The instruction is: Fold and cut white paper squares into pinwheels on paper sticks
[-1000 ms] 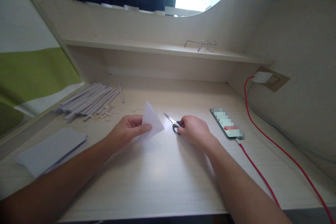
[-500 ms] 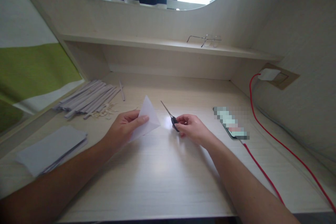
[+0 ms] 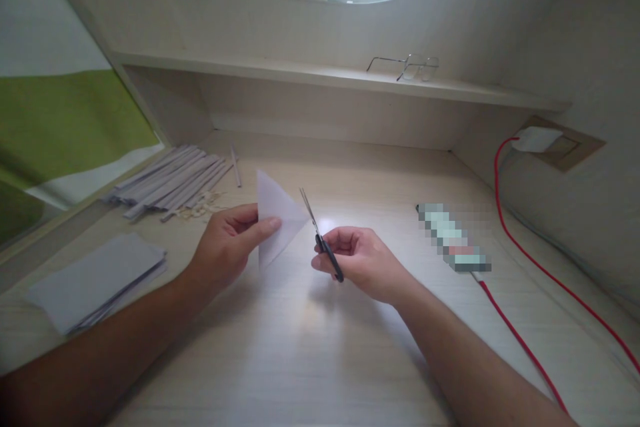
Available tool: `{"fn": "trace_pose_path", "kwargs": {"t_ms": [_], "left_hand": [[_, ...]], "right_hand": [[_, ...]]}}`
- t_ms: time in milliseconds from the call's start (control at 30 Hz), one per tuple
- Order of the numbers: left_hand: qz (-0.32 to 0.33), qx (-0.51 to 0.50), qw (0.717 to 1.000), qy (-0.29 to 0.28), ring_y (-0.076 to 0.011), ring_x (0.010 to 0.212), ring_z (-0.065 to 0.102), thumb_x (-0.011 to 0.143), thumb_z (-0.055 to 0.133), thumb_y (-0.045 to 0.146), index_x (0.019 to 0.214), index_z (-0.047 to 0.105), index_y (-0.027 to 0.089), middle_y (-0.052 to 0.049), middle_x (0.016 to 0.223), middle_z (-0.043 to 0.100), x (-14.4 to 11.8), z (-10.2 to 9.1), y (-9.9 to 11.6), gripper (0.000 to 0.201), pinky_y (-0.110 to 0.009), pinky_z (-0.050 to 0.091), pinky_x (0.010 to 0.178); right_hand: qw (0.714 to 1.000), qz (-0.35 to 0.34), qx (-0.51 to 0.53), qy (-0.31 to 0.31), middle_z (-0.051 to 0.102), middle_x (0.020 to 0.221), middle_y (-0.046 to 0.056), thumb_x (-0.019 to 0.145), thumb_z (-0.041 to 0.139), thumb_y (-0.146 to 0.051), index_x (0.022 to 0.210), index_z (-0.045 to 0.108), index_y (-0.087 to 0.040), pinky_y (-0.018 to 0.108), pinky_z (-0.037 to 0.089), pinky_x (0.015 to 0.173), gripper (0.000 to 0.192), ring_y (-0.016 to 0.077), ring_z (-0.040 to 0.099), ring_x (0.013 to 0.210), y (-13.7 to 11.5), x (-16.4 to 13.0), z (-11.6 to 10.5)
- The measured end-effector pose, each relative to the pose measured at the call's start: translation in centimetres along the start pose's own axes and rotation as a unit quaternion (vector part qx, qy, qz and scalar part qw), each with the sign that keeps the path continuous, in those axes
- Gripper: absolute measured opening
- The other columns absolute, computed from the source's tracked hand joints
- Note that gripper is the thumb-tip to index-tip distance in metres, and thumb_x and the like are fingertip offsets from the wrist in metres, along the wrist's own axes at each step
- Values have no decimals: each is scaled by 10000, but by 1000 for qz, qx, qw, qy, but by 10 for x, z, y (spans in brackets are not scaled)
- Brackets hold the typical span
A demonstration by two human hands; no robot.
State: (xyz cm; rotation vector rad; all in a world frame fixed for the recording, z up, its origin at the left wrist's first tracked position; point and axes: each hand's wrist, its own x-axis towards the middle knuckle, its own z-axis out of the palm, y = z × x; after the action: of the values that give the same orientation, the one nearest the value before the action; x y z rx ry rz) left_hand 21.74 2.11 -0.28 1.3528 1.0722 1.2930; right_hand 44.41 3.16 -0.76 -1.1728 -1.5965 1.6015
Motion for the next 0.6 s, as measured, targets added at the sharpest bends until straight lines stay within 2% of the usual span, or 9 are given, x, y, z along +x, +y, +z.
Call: {"fn": "trace_pose_path", "kwargs": {"t_ms": [133, 300, 433, 600], "left_hand": [[3, -1, 1000, -5, -143, 672, 584, 831, 730, 323, 771, 732, 147, -12, 738, 670, 1, 0, -3, 186, -240, 428, 604], [-2, -19, 1000, -19, -114, 599, 527, 837, 744, 340, 779, 715, 152, 9, 695, 629, 0, -2, -7, 199, -221, 390, 539], [-8, -5, 1000, -26, -117, 611, 542, 832, 764, 392, 789, 735, 143, -12, 723, 660, 0, -3, -7, 254, -217, 383, 525], [2, -17, 1000, -19, -102, 593, 532, 842, 755, 391, 767, 712, 148, 2, 704, 646, 0, -2, -3, 258, -211, 386, 523]], "right_hand": [[999, -25, -37, 29, 657, 754, 2, 759, 848, -338, 825, 714, -171, 249, 410, 591, 224, 113, 543, 649, 1, -2, 2], [999, -13, -35, 14, 596, 692, -27, 735, 864, -342, 789, 646, -179, 249, 358, 546, 278, 104, 492, 603, 1, -6, 6], [999, -17, -44, 6, 585, 708, -28, 739, 863, -339, 780, 627, -186, 263, 361, 568, 285, 111, 492, 626, 2, -7, 7], [999, -22, -40, 19, 565, 697, -33, 741, 864, -359, 772, 613, -186, 263, 341, 561, 307, 108, 463, 615, 2, -5, 6]]}}
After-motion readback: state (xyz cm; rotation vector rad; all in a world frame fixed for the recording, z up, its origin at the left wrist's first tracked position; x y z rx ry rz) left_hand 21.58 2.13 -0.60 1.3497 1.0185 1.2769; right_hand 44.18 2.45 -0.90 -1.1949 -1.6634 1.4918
